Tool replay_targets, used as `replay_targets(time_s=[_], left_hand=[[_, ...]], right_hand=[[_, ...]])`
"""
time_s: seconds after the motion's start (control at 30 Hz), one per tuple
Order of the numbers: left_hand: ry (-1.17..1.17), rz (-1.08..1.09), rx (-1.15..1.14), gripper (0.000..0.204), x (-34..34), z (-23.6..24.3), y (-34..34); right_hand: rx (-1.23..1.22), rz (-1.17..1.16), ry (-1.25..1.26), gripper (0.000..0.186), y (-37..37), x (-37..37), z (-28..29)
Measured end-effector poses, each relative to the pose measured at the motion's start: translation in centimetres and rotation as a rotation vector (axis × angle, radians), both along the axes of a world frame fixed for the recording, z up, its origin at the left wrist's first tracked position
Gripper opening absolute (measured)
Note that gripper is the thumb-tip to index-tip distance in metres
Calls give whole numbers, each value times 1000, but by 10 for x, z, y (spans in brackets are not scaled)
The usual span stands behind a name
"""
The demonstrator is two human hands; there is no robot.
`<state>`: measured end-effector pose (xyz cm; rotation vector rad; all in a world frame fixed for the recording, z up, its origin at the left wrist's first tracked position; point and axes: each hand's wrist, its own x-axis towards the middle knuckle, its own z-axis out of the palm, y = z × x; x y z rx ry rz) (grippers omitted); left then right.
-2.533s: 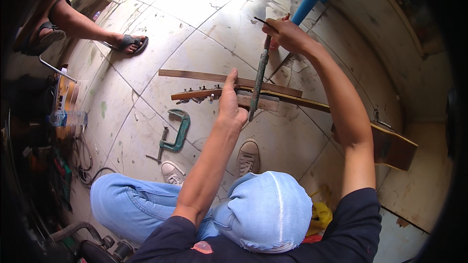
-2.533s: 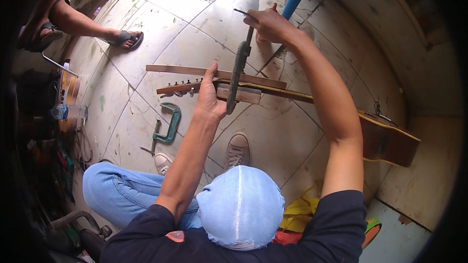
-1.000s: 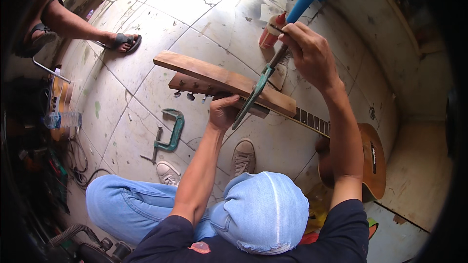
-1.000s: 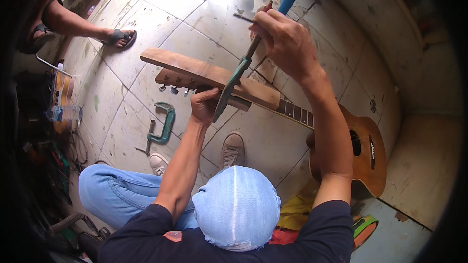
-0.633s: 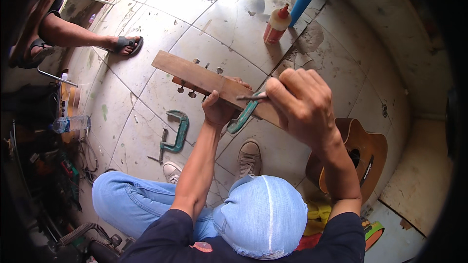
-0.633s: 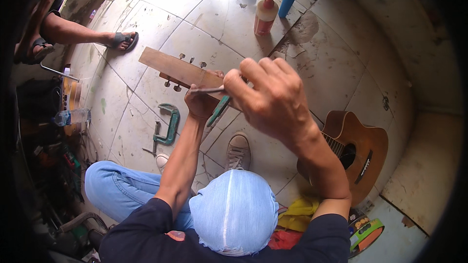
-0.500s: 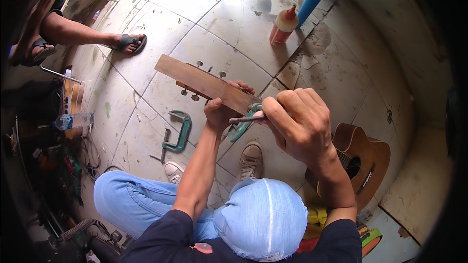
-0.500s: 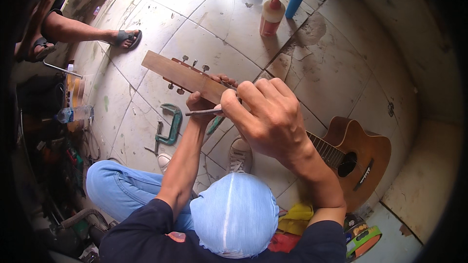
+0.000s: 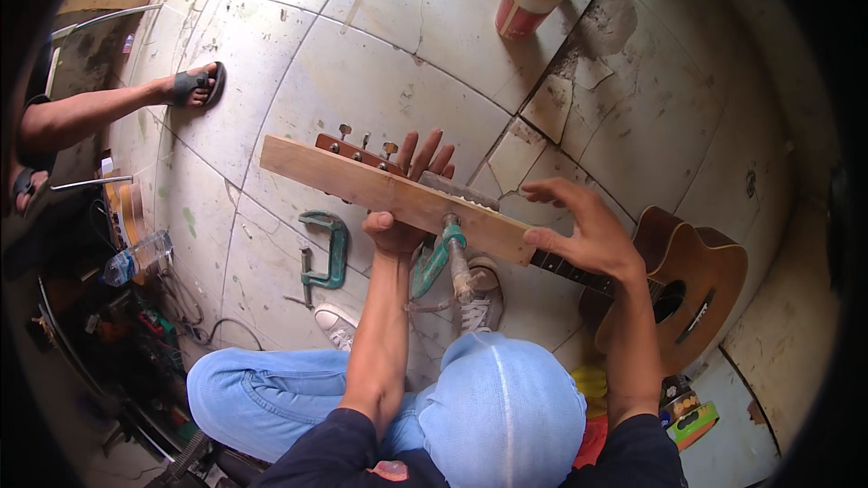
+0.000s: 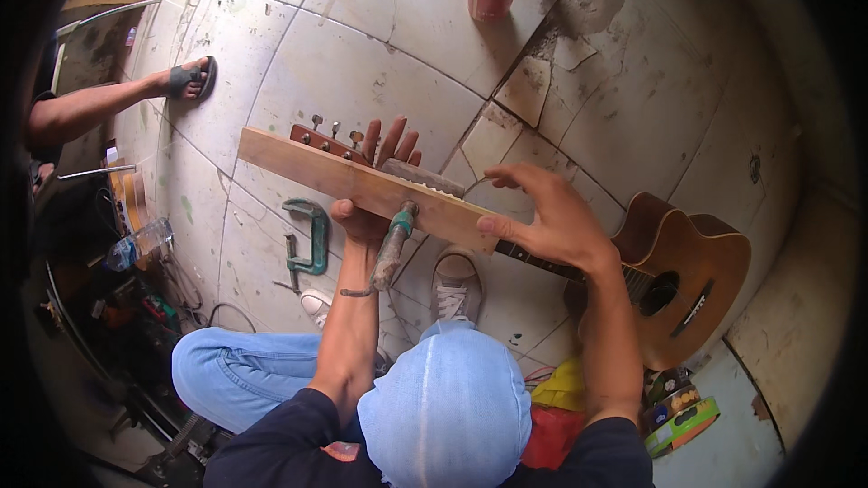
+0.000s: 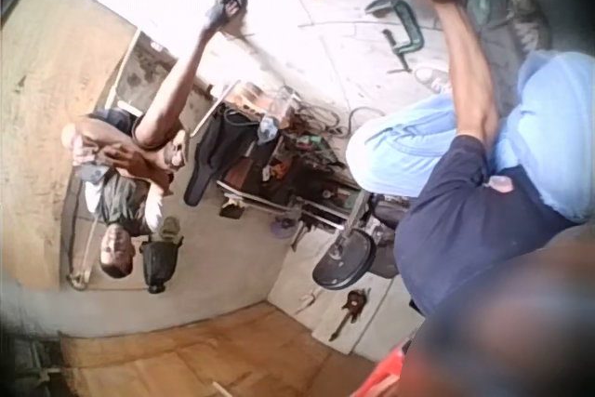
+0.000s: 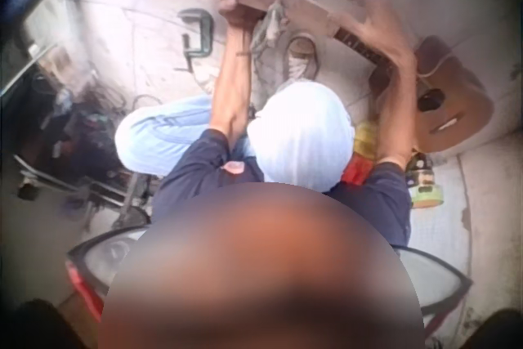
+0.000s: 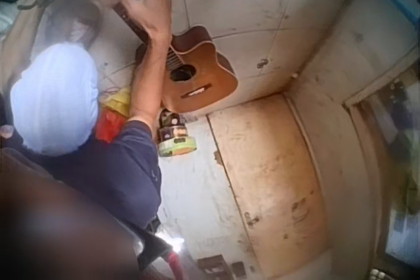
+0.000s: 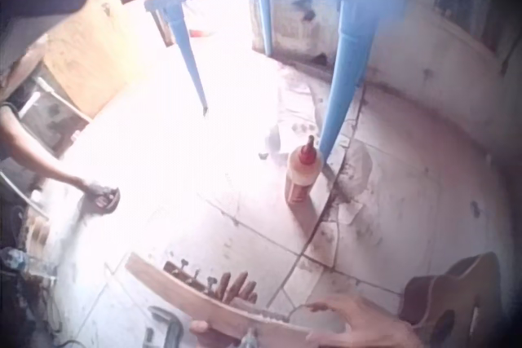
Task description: The person sits on the floor and uses a green C-clamp to secure a wooden block against the headstock of an acoustic guitar. They tighten the clamp, adjust the position of the wood and guitar, and then remove the clamp to inspect the headstock area.
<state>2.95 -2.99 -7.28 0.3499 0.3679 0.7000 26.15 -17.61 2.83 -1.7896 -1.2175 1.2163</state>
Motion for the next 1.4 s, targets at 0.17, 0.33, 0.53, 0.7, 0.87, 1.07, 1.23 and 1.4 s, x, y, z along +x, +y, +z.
replay_targets(time_s=[0.17, 0.33, 0.53, 0.7, 0.87, 1.07, 1.23, 1.4], left_hand=[[34, 5, -17, 124, 5, -8, 4], [32, 10, -65, 126, 9, -14, 6], [38, 2, -23, 125, 4, -28, 8], [28, -18, 46, 120, 2, -39, 7], [2, -31, 83, 114, -4, -51, 7], [-7, -26, 77, 110, -7, -64, 6], [-14, -59, 130, 110, -12, -74, 5], [-57, -9, 46, 107, -9, -76, 2]], right_hand=[[-205, 144, 141, 73, 3, -6, -25], [-288, 228, 312, 78, 8, -4, -38], [-345, 173, 283, 82, 7, -8, -44], [-365, 52, 357, 79, 11, -5, -42], [-280, 32, 434, 73, 10, -4, -43], [-89, 48, 449, 65, 8, -10, -64], [-244, 63, 454, 58, 16, 1, -54], [-267, 63, 473, 58, 18, 5, -56]])
